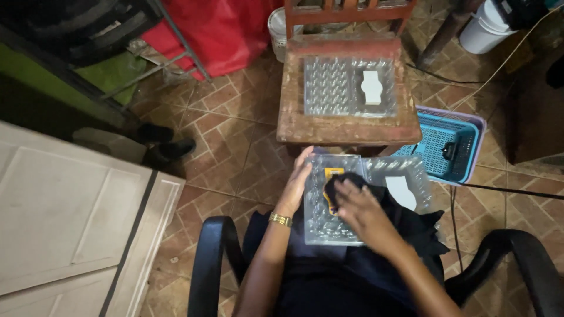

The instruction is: The person is cleaning rectangular plastic molds using a cloth and then placing each mold into a clear plastic protective sleeve.

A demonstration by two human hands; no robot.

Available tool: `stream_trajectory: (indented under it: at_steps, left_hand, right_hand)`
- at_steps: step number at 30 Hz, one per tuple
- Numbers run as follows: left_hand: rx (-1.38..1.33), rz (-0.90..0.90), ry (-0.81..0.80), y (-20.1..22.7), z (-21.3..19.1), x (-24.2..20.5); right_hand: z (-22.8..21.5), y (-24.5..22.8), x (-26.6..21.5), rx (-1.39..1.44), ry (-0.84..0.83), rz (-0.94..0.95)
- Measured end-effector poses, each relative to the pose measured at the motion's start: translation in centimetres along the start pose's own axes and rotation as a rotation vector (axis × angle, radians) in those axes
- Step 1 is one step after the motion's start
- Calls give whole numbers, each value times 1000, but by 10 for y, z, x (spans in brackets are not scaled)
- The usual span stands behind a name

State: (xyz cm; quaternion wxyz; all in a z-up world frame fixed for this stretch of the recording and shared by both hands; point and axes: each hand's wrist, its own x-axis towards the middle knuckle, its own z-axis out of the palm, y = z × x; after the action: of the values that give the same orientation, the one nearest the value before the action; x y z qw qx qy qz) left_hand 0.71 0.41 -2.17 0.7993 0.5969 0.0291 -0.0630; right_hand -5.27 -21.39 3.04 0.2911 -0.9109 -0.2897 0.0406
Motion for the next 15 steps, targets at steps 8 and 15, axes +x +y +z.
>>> stream_trajectory:
  at_steps: [8, 15]
  left_hand:
    - [-73, -61, -60, -14, -6, 12]
    - [179, -63, 112, 27, 16, -15]
  right_hand:
    - [-19, -48, -24, 255, -320, -184]
    - [24, 32, 7, -24, 160, 85]
